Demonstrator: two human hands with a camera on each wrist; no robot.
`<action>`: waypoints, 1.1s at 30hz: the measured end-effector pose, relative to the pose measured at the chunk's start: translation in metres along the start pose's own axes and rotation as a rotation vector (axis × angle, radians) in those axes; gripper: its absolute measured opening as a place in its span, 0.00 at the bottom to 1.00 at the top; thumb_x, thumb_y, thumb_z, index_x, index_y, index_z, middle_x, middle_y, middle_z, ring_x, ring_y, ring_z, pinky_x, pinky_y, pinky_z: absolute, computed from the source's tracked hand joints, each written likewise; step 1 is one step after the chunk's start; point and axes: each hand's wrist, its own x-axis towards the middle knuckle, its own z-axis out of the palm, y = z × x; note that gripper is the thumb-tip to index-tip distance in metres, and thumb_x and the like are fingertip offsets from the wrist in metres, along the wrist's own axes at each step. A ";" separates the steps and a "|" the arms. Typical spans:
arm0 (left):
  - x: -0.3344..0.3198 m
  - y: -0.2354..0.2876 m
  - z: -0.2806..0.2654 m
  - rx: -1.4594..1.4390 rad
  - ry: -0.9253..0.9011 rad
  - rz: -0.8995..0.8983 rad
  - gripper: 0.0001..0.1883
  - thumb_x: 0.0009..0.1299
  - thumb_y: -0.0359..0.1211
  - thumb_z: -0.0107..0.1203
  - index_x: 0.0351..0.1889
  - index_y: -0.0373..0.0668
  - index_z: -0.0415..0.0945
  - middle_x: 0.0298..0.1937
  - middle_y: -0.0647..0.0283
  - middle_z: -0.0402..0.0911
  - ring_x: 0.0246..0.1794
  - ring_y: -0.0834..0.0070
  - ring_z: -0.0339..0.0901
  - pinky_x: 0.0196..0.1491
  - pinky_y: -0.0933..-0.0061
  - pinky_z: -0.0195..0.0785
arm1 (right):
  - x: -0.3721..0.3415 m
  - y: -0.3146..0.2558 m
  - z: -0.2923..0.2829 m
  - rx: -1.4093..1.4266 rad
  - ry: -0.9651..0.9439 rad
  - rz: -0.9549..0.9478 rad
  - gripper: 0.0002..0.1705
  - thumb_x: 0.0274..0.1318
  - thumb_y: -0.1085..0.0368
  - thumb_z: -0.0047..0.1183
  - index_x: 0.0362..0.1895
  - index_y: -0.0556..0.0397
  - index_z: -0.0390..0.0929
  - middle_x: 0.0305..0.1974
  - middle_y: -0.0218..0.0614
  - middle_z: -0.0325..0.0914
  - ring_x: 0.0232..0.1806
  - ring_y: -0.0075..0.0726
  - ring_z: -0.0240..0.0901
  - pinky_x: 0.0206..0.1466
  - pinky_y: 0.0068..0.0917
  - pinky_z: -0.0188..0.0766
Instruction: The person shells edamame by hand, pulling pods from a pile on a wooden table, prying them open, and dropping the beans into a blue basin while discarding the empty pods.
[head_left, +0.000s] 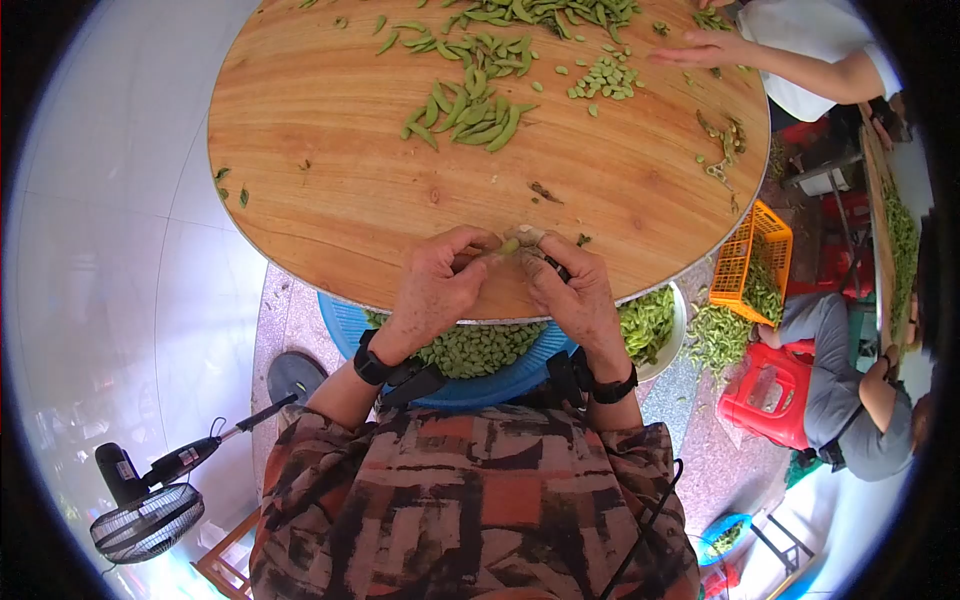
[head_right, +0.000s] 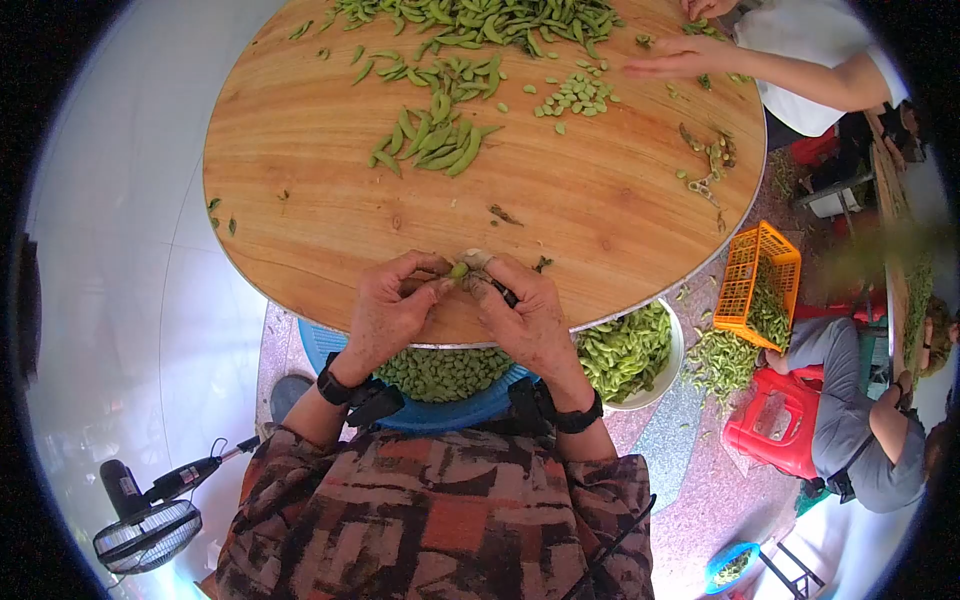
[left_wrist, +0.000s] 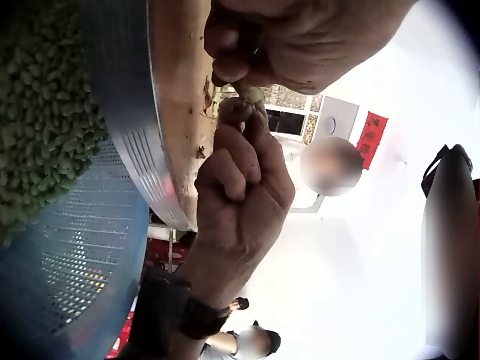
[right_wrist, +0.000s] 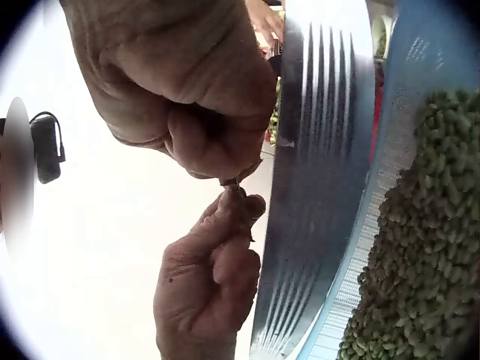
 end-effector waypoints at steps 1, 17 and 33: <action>-0.001 0.002 -0.001 0.001 0.000 -0.001 0.08 0.68 0.24 0.55 0.45 0.36 0.76 0.28 0.70 0.78 0.18 0.89 0.67 0.20 0.85 0.58 | 0.000 0.000 -0.001 0.001 0.000 0.000 0.17 0.58 0.73 0.46 0.52 0.62 0.74 0.30 0.25 0.68 0.25 0.15 0.60 0.27 0.16 0.59; 0.001 0.008 -0.004 -0.432 -0.309 -0.292 0.09 0.70 0.33 0.57 0.43 0.41 0.71 0.34 0.69 0.76 0.28 0.87 0.69 0.29 0.86 0.60 | 0.000 -0.006 0.000 0.038 -0.018 0.008 0.10 0.62 0.72 0.46 0.44 0.60 0.77 0.23 0.22 0.66 0.22 0.18 0.60 0.24 0.17 0.58; -0.001 -0.005 0.004 -0.669 -0.141 -0.252 0.11 0.70 0.25 0.54 0.50 0.37 0.72 0.38 0.62 0.80 0.30 0.80 0.76 0.32 0.82 0.69 | -0.006 -0.006 -0.001 0.432 0.003 0.197 0.12 0.66 0.69 0.45 0.48 0.60 0.77 0.17 0.18 0.59 0.17 0.12 0.50 0.18 0.16 0.49</action>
